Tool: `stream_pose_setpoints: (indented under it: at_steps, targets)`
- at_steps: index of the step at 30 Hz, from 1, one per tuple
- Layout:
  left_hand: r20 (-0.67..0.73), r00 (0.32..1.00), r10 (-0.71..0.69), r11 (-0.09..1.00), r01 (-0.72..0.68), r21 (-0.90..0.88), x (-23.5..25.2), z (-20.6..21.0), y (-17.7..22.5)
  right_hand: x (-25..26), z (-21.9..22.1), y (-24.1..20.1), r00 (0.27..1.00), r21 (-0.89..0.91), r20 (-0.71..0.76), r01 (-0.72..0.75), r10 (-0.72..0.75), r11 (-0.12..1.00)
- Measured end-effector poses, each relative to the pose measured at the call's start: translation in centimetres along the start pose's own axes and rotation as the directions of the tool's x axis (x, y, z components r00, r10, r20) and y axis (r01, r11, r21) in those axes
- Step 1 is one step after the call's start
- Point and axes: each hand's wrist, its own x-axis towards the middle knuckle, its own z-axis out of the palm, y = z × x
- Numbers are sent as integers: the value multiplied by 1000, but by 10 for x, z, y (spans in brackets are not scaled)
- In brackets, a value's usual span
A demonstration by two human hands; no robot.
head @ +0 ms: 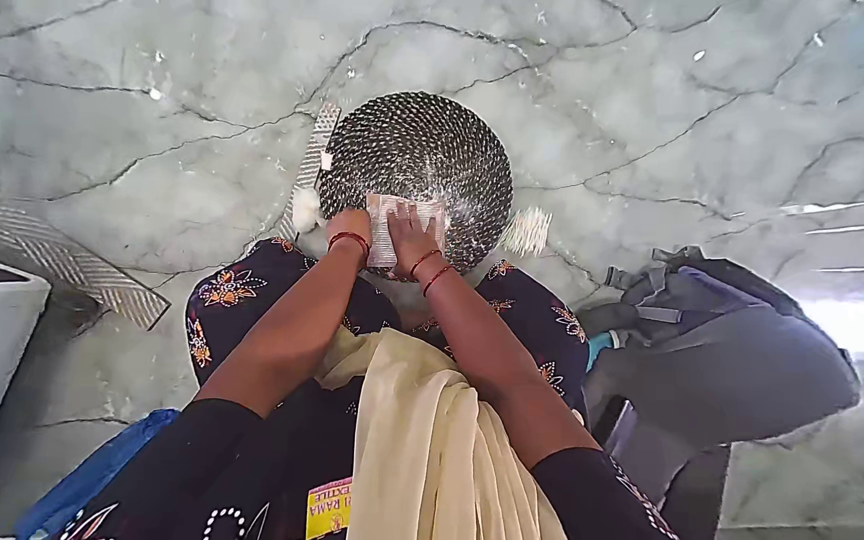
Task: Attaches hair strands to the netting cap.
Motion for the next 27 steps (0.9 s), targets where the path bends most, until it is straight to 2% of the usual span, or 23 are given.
stream_pose_setpoints:
  at_steps: [4,8,11,15,19,23,27]
  targets:
    - [19,1000,-6,1000,6,19,6,3,-1,10,11,-5,999,15,39,31,-32,999]
    - [-14,1000,-10,1000,10,-13,2,-1,-2,8,26,-14,993,17,-111,41,-39,999]
    - [-8,1000,-14,1000,14,14,-4,2,0,-1,25,-21,996,-12,-87,-14,13,1000]
    - [-3,1000,-22,1000,22,22,-7,1,-1,-14,10,-21,995,35,-63,-78,80,996]
    - [1,999,-39,999,39,35,1,0,0,-1,1,-6,999,-11,-39,-31,30,999]
    - [-4,998,-58,995,58,83,5,1,1,12,15,-8,998,36,17,-54,53,998]
    - [-1,999,-55,993,55,106,0,1,5,7,28,-23,993,57,-40,-109,111,992]
